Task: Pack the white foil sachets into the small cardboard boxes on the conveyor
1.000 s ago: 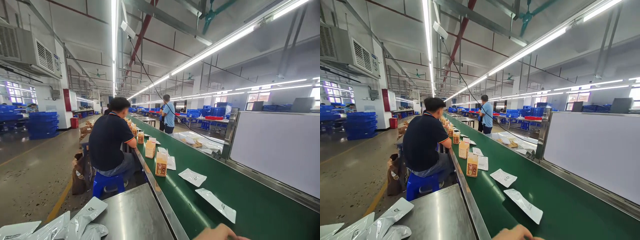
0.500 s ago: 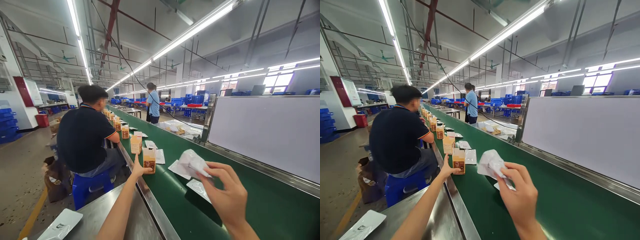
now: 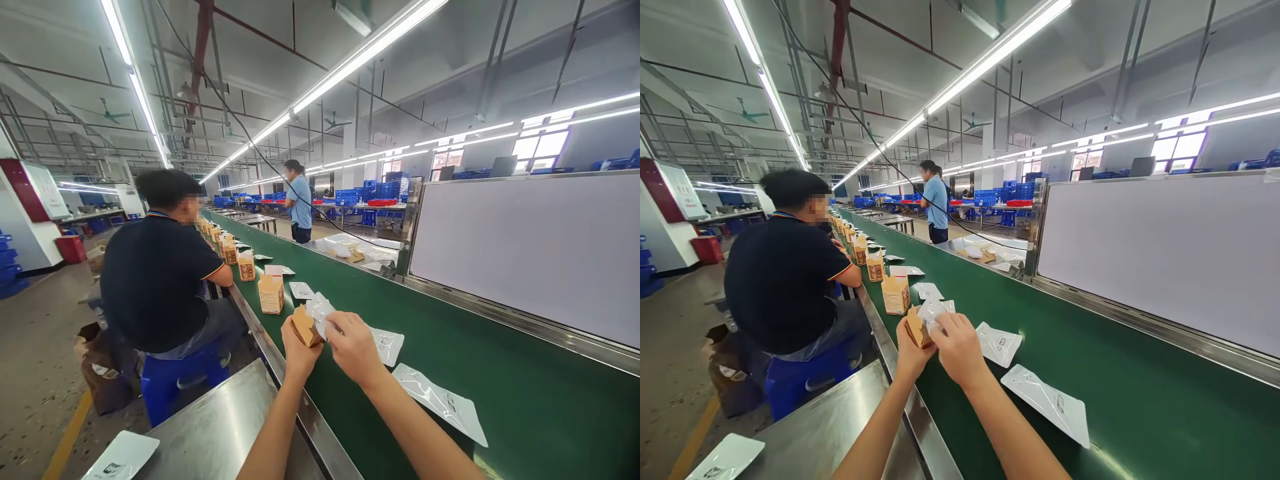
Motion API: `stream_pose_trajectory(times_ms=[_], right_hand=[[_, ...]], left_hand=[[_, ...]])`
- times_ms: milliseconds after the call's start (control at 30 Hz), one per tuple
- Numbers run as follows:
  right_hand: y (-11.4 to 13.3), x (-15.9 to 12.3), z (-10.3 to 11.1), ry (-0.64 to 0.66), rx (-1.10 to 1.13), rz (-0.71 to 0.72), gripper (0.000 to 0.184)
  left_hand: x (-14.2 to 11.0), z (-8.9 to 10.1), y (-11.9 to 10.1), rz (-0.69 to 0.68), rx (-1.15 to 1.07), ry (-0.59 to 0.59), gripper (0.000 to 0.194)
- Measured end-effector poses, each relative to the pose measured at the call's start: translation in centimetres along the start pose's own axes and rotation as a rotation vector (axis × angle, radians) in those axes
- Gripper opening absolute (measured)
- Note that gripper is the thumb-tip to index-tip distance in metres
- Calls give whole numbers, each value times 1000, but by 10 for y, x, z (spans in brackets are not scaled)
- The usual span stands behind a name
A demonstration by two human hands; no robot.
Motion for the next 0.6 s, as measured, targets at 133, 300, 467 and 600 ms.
stream_pose_trajectory(times_ms=[133, 300, 467, 600], right_hand=[[17, -18, 46, 136, 74, 121, 30], [25, -35, 85, 613, 216, -66, 48], [23, -61, 112, 572, 174, -253, 50], [1, -87, 161, 445, 35, -311, 33]], left_hand=[[-37, -5, -33, -120, 46, 25, 67], [-100, -21, -74, -375, 76, 129, 53], [-157, -34, -75, -242, 95, 174, 56], [-195, -42, -74, -101, 22, 411, 88]])
Point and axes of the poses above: each hand's wrist, its own x-axis towards the middle knuckle, its own z-axis out of the back of the hand, y = z × x, the point moved 7 cm from there along x, towards the middle knuckle, and after that the axes turned 6 degrees about -y, right-handed, at the moved point
